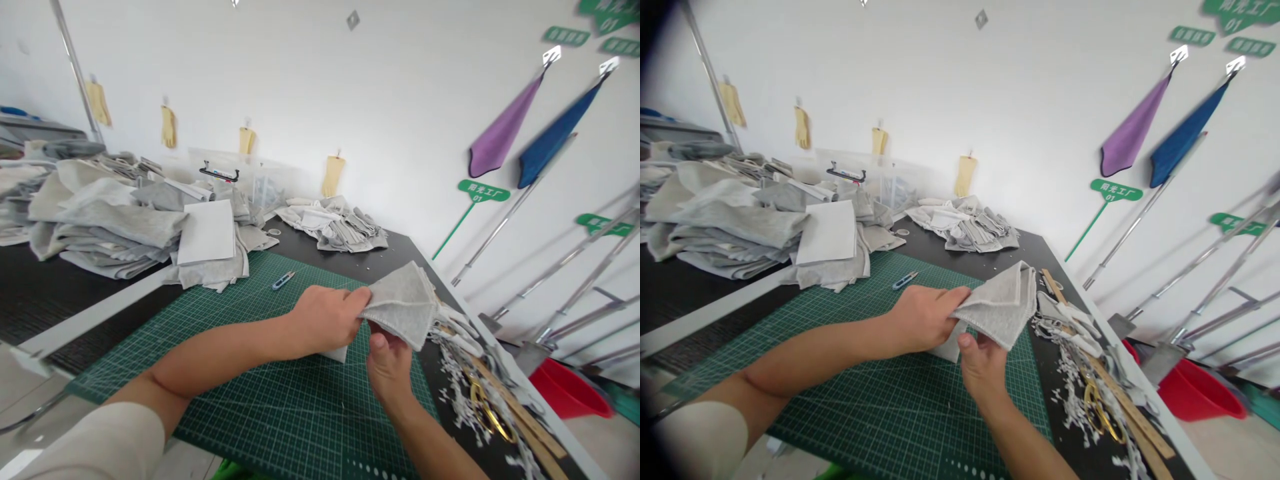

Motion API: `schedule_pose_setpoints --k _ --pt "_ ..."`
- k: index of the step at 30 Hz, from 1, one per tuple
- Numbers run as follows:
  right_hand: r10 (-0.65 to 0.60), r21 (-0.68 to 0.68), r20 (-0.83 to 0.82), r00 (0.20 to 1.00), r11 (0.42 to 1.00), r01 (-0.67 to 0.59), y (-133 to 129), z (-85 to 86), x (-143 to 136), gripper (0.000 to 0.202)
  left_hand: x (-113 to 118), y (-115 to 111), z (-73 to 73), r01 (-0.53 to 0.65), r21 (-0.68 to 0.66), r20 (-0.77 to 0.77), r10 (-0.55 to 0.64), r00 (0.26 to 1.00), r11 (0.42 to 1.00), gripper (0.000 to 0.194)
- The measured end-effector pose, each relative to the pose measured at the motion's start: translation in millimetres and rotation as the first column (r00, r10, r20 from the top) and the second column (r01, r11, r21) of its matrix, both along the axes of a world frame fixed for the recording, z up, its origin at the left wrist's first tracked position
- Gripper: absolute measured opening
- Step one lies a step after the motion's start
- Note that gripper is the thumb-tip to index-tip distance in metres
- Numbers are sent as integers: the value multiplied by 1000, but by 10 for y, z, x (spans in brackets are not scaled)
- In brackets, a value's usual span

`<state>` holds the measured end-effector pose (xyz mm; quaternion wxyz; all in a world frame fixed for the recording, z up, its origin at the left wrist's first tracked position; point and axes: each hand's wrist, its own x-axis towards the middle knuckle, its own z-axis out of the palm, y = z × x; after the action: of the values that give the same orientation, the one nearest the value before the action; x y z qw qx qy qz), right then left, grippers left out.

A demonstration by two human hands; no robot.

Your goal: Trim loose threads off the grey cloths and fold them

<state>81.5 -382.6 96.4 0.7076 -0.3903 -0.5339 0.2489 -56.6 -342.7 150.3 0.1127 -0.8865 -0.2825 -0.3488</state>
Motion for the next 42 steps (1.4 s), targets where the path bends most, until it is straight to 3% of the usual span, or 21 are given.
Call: schedule_pose_setpoints --k 3,6,11,14,18,22,26,36,40,42 --pt "-97 16 -99 990 995 99 -16 25 -7 44 31 -33 -49 -4 113 -14 6 1000 994 38" --pt "-144 -11 -60 988 990 143 -17 62 34 27 61 0 -92 24 114 10 -26 1000 993 32" --pt "-115 -15 -99 988 993 114 -9 96 72 23 81 128 -180 91 211 43 -102 994 973 37" --pt "-175 -56 -93 980 984 170 -12 104 70 24 96 153 -215 152 245 32 -164 986 958 38" --pt "-302 -94 -32 953 950 298 -41 130 66 31 84 112 -143 269 12 114 -269 956 963 49" --pt "-348 -103 88 933 929 356 -119 143 37 33 16 99 -4 444 -227 250 -389 887 866 74" --pt "-292 -58 131 947 952 301 -162 95 29 37 -19 141 45 503 -242 310 -425 850 830 67" --pt "-221 -7 -39 974 975 221 -45 51 73 46 -5 191 -3 497 -252 286 -426 858 831 65" --pt "-289 -38 -29 957 957 288 -38 74 75 46 -22 193 17 489 -294 307 -403 862 821 53" --pt "-344 -63 24 939 936 345 -56 82 75 46 -29 179 28 476 -301 278 -402 873 826 57"
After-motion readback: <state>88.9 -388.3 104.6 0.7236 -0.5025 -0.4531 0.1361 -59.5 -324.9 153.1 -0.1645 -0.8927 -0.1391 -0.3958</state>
